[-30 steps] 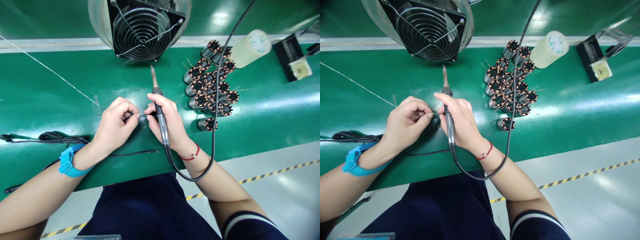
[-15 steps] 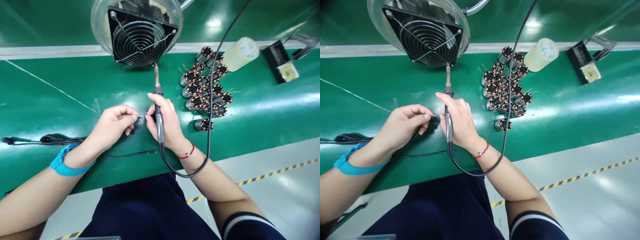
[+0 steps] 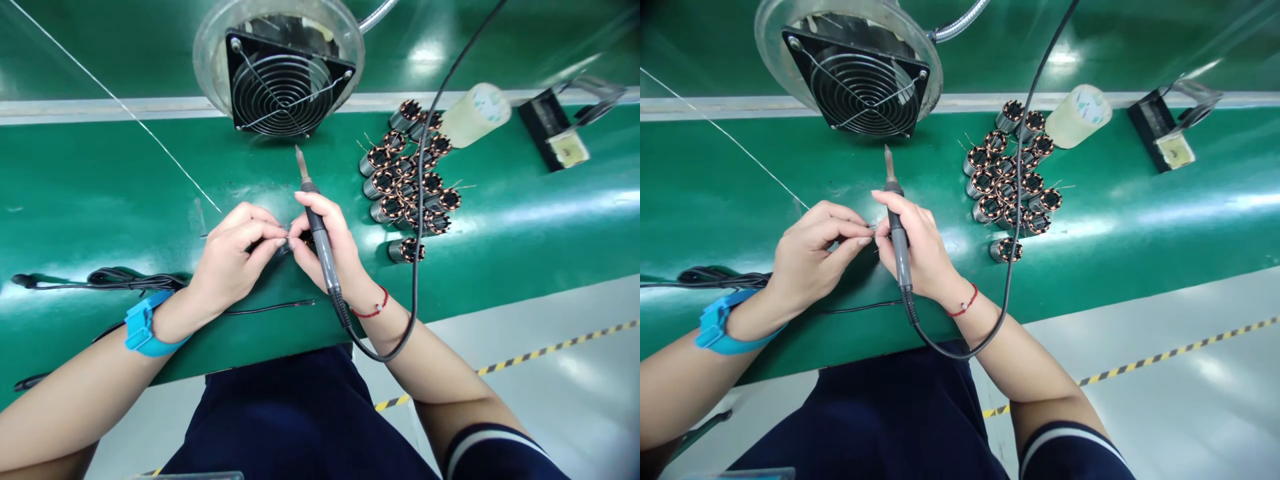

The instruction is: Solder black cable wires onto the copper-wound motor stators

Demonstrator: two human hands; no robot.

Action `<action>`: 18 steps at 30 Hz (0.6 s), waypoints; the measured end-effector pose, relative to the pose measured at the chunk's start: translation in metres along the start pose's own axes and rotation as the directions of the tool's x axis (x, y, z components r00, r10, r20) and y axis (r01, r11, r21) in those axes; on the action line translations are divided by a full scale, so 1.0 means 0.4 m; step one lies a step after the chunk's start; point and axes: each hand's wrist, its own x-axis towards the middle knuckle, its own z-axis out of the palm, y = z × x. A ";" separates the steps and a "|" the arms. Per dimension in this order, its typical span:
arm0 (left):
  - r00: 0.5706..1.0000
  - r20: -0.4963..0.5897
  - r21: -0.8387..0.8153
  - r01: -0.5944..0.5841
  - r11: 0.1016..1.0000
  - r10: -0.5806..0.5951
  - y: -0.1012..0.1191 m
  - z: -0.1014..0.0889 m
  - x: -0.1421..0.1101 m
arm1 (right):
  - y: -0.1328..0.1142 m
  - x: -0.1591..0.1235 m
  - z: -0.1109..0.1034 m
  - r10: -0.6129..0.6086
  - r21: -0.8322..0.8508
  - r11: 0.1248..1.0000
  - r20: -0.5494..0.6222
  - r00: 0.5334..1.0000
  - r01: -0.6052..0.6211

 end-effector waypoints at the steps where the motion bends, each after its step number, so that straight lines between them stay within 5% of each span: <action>1: 0.999 0.003 0.030 -0.034 0.999 0.034 -0.001 0.000 -0.001 | 0.000 0.000 -0.001 0.002 0.012 1.000 0.001 1.000 -0.002; 10: 0.995 0.062 0.086 -0.081 0.993 0.076 -0.002 -0.003 0.003 | -0.009 0.005 -0.008 -0.017 -0.077 0.997 -0.015 1.000 0.016; 18: 0.987 0.070 0.017 0.147 0.989 -0.147 -0.010 -0.001 0.008 | -0.010 0.005 -0.050 -0.101 -0.129 0.983 0.231 0.968 0.133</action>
